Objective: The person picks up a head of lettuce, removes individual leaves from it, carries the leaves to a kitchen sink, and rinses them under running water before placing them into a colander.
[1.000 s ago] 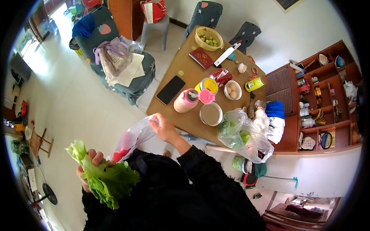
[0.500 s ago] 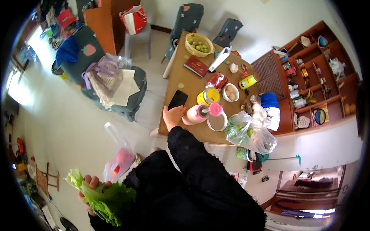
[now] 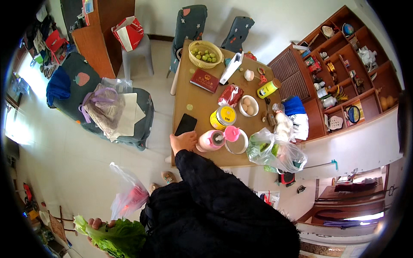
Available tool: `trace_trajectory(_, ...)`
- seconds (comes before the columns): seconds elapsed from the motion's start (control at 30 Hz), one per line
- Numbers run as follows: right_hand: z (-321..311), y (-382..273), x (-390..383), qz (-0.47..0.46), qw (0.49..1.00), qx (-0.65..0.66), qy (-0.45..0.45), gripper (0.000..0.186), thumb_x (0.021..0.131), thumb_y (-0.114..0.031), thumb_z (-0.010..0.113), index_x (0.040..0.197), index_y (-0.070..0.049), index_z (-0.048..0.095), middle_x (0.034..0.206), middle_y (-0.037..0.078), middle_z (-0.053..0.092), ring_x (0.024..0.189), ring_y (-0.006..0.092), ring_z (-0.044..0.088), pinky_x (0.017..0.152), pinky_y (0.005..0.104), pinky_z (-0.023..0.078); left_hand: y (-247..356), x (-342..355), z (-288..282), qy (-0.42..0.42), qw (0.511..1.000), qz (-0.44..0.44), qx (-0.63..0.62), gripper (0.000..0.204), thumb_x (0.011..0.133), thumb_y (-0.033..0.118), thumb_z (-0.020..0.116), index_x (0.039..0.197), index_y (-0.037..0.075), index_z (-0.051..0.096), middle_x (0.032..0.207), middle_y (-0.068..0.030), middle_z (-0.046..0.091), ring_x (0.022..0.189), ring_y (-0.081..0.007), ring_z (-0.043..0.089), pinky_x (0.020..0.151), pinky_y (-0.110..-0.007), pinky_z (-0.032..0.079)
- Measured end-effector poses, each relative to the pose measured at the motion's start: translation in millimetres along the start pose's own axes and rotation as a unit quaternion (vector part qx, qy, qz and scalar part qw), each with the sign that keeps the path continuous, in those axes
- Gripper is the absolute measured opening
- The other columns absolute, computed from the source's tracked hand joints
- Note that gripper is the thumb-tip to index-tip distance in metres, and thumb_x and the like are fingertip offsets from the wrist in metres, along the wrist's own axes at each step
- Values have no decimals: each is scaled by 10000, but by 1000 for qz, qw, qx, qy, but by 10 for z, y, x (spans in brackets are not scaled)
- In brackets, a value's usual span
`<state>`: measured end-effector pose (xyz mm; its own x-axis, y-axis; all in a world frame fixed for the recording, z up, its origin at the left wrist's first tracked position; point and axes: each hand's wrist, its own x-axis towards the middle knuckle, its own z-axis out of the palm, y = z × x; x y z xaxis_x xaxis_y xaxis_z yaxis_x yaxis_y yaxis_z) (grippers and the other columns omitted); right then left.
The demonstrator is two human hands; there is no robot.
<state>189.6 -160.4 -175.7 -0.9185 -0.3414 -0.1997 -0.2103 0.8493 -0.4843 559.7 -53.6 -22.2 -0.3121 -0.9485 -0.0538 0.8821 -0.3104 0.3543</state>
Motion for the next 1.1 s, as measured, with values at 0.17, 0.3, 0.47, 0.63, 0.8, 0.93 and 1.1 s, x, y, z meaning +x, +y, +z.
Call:
trace_trajectory(0.17,-293,-151,-37,53,978,181,-88,605,605,-321,768,978,64,488,1009,201,551,952,246,551,806,386,447,-81,96,18,-10,998,-11,64,302,876,285,516,1132,146,439,1062,38,499,942,-184,490,932,-439,338)
trace_trajectory(0.3,161,193,287,33,894,415,-167,435,609,-258,776,860,30,569,781,87,584,630,163,560,585,313,462,-152,180,1,29,999,36,16,241,852,268,548,1026,152,429,997,32,514,873,-163,500,881,-421,373)
trace_trajectory(0.47,55,221,68,-14,869,410,-276,375,632,-167,788,873,-5,550,796,34,564,650,121,538,587,280,456,-272,375,292,76,994,82,13,250,852,293,551,1018,161,418,932,45,497,841,-179,503,871,-420,383)
trace_trajectory(0.63,24,85,-281,-159,838,399,-338,696,638,-199,816,1104,10,343,905,87,529,779,141,560,665,282,481,-80,487,275,50,994,90,29,321,846,292,584,1079,163,405,946,28,487,883,-166,490,894,-430,364)
trace_trajectory(0.8,277,-53,-577,-198,878,257,-352,1074,652,-215,814,1343,101,54,1110,160,454,1000,198,504,866,313,435,308,585,-6,51,989,139,7,295,825,276,615,1023,150,437,910,20,500,834,-123,518,861,-405,379)
trace_trajectory(0.93,400,-383,-929,-307,873,193,-327,1102,648,-211,809,1373,70,29,1215,187,377,1111,251,422,965,350,360,667,726,-106,54,988,147,5,266,810,267,627,964,159,439,874,33,504,833,-108,527,855,-398,381)
trace_trajectory(1.1,434,-1298,-1571,-470,824,165,-271,1120,612,-165,802,1392,54,27,1245,231,336,1150,323,387,1005,393,312,1240,818,-376,63,986,154,-21,331,781,293,686,941,135,443,868,8,511,821,-137,551,903,-416,389)
